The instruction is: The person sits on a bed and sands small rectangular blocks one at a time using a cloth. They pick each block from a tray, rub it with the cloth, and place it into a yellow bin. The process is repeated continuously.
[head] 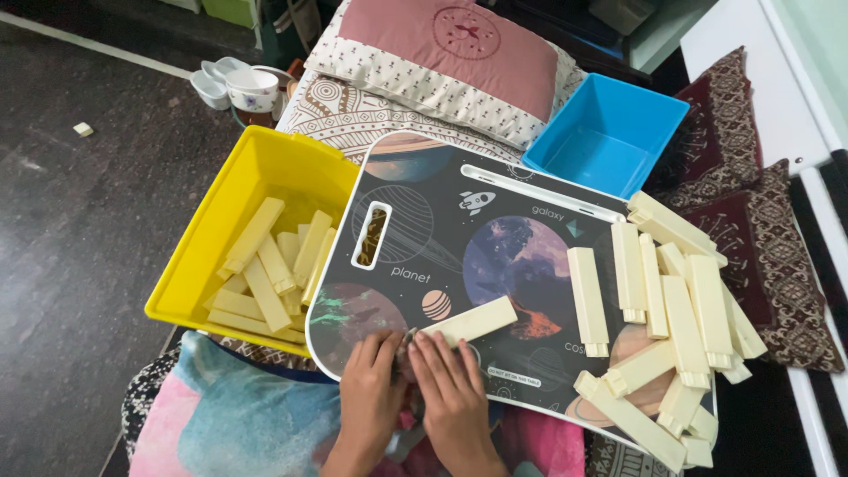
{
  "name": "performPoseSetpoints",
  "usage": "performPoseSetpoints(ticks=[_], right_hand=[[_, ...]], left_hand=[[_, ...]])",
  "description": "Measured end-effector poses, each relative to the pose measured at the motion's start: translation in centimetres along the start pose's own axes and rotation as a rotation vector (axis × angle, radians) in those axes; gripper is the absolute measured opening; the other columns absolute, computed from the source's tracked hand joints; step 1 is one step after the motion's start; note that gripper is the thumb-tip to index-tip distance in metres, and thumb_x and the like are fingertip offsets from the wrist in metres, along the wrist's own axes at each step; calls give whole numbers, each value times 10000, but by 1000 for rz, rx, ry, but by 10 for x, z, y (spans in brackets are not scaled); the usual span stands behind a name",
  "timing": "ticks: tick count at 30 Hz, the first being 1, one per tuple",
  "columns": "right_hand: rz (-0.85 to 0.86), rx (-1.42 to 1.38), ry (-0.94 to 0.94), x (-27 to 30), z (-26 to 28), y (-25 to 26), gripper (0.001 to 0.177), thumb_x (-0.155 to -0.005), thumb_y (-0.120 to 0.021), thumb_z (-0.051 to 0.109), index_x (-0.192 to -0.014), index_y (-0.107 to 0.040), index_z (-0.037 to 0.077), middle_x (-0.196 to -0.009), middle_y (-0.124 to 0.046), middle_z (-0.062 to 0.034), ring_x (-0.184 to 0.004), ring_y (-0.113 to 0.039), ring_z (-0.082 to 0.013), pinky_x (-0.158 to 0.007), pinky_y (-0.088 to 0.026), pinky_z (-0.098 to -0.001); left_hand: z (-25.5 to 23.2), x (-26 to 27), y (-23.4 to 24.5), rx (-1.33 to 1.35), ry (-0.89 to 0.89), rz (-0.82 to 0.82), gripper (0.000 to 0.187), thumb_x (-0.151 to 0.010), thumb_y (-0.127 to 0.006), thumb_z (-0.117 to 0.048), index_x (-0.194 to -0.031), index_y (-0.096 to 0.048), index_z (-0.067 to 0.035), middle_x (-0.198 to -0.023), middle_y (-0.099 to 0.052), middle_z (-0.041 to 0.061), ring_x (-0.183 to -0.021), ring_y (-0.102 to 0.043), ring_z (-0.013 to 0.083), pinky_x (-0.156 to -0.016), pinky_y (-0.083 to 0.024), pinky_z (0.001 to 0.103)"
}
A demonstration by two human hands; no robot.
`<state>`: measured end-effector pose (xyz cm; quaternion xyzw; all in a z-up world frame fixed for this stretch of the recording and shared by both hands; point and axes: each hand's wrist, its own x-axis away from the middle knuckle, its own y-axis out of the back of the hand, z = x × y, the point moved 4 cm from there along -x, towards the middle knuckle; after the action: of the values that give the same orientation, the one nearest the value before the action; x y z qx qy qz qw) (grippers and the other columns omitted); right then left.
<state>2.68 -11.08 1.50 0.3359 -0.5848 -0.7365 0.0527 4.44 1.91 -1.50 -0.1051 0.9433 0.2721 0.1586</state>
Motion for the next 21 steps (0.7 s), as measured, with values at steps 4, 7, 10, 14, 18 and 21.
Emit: performPoseSetpoints(ticks=[4, 7, 10, 14, 18, 21], right_hand=[[-41, 41, -101, 3, -16, -1, 584, -796, -572, -17, -1371, -636, 66, -1447, -595, -99, -1406, -498, -329, -1181, -362, -512], [-83, 26, -177, 4, -37, 6, 591, -730, -612, -2, -1316, -649, 55, -1399, -593, -138, -1376, -480, -395, -1158, -370, -511], [-132, 163, -231, 5, -62, 16, 563, -731, -599, -52, -1281, -664, 52, -1412, -592, -153, -1387, -483, -403, -1197, -345, -533], [-207, 114, -404, 18, -90, 25, 586, -784, -535, -83, -1358, -626, -7, -1441, -606, -183, -1383, -522, -409, -1187, -382, -492], [-331, -216, -712, 27, -100, 24, 528, -928, -469, -61, -1426, -612, 39, -1374, -649, -155, -1254, -627, -346, -1114, -459, -453], [-435, -276, -667, 33, -99, 29, 541, -942, -449, -74, -1452, -587, 44, -1403, -630, -157, -1284, -617, -336, -1107, -465, -442]], left_hand=[[-1, -4, -5, 4, -14, -21, 510, -659, -799, -79, -1154, -686, -30, -1105, -674, 132, -996, -636, 363, -835, -520, 438], [0, -4, -3, 2, -22, -15, 454, -707, -850, -184, -1109, -697, -40, -1057, -671, 123, -960, -635, 351, -811, -514, 440], [-2, -2, 3, 5, -91, -15, 445, -725, -865, -245, -1085, -704, -41, -1032, -670, 111, -945, -629, 343, -806, -506, 442], [-8, 2, 6, 7, -160, -15, 436, -737, -862, -263, -1081, -706, -47, -1019, -664, 105, -942, -622, 337, -813, -497, 435], [-13, 7, 16, 22, -240, -39, 313, -799, -834, -227, -1018, -710, -41, -982, -662, 97, -912, -617, 323, -797, -482, 428], [-15, 8, 9, 4, -213, -15, 166, -873, -820, -212, -920, -728, -81, -912, -661, 68, -860, -612, 298, -766, -479, 416]])
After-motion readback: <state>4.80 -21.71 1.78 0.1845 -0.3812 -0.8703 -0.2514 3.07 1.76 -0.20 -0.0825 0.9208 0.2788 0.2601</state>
